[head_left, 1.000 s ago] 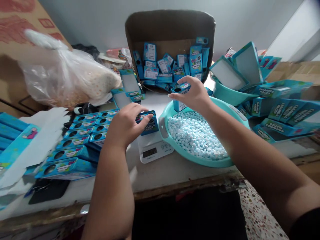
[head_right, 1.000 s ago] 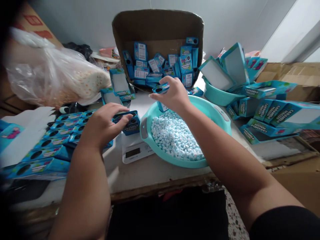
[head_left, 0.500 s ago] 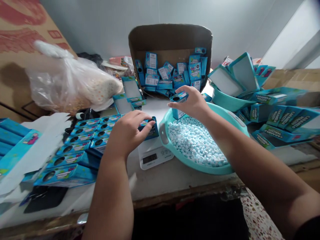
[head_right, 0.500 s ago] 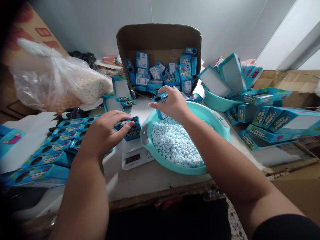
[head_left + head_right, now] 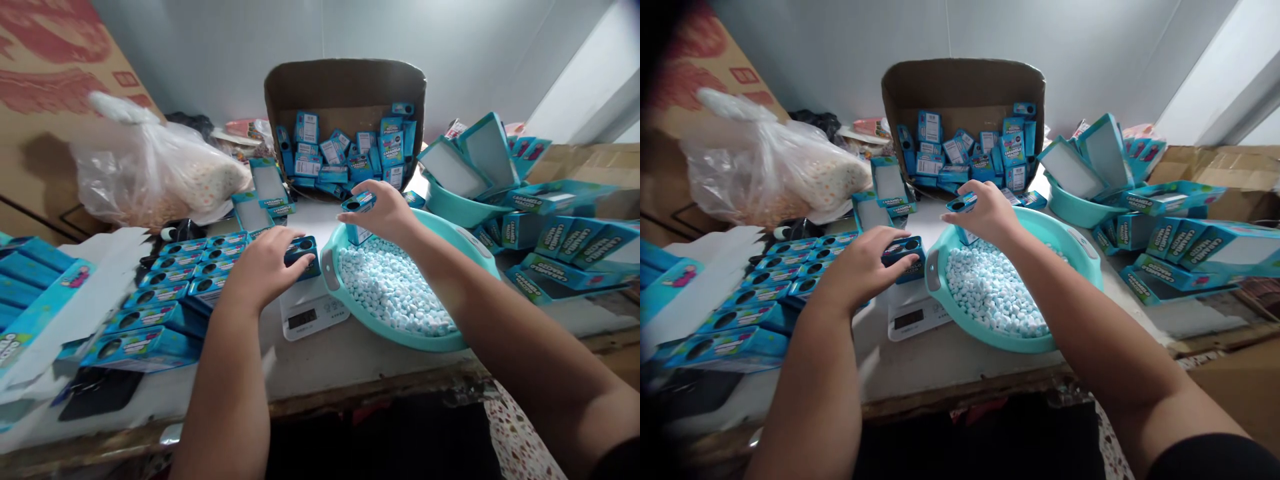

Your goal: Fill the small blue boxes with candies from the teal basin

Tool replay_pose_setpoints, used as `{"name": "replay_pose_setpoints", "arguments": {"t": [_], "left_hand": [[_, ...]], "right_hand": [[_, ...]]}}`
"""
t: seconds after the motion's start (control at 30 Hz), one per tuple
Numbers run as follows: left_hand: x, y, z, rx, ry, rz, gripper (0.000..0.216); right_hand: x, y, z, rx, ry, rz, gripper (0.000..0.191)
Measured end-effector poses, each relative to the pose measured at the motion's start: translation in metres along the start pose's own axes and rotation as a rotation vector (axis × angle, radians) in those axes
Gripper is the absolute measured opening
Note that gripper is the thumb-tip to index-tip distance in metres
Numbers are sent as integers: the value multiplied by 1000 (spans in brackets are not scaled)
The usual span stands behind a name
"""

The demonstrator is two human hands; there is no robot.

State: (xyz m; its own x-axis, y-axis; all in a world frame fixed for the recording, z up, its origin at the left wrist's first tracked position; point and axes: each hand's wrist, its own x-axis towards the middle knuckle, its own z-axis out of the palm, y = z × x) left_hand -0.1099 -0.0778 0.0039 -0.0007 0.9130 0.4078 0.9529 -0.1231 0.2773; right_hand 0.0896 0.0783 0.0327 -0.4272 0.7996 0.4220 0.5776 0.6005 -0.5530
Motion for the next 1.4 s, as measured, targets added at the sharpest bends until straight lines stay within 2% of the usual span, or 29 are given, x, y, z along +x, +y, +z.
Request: {"name": "replay_pose_setpoints", "arguments": {"t": [0.47,0.6,1.3,1.4], "left_hand": [[1,0,3,-36,-33,10,28],[2,0,4,-36,-19,64,24],[1,5,1,-22,-1,75,23],[0,7,0,-27,33,59,27]], "right_hand": [[0,3,3,-12,-39,23,63],[1,4,4,-24,-45,14,63],[-1,4,5,-50,-91,-20,56],[-1,3,5,-48,-89,-24,57]]}}
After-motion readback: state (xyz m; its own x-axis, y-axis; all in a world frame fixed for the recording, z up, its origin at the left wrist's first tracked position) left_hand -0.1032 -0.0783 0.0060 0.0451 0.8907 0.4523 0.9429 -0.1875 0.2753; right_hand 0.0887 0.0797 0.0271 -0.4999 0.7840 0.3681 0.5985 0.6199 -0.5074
